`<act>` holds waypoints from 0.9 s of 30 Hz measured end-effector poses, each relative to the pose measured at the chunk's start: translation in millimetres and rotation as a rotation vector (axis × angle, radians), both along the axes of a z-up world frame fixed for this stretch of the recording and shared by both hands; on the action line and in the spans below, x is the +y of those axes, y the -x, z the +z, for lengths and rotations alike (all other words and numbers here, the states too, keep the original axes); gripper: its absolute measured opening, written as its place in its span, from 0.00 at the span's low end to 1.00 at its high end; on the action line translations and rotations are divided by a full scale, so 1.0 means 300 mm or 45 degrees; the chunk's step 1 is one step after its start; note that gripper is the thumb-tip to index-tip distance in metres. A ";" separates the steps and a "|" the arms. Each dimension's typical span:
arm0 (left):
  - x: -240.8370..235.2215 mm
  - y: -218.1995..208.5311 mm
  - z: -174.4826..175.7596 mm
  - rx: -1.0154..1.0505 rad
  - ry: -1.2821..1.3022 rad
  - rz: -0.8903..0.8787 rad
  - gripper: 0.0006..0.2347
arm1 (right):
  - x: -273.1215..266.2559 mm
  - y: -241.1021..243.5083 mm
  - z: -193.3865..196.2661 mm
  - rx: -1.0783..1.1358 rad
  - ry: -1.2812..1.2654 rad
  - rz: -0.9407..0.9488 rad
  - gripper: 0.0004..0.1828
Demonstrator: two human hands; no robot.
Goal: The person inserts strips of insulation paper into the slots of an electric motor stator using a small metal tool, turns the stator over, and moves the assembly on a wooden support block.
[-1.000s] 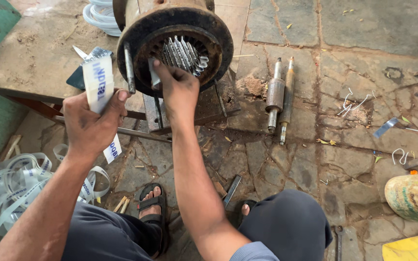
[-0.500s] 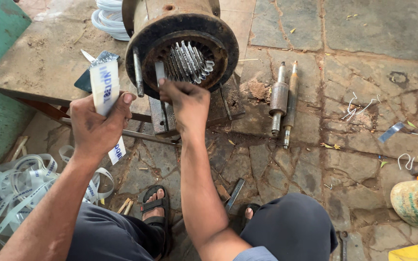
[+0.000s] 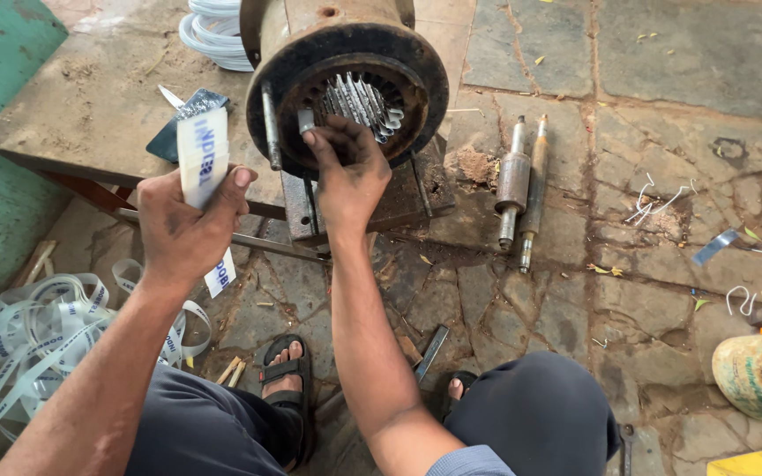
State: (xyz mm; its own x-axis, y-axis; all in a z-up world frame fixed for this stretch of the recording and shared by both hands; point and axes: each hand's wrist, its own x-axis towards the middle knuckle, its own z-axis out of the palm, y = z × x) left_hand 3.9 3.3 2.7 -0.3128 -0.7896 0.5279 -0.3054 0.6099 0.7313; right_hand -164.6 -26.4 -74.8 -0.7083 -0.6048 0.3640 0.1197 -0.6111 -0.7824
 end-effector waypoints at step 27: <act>-0.014 -0.007 -0.015 -0.105 0.074 -0.008 0.10 | -0.021 0.009 0.036 0.358 -0.270 -0.267 0.12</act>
State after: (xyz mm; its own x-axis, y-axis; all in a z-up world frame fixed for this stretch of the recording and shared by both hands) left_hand 5.9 -0.8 -1.9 -0.3618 -0.7564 0.5450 -0.3590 0.6525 0.6673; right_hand -167.4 -32.6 -64.1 -0.7150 -0.5402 0.4439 -0.2273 -0.4208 -0.8782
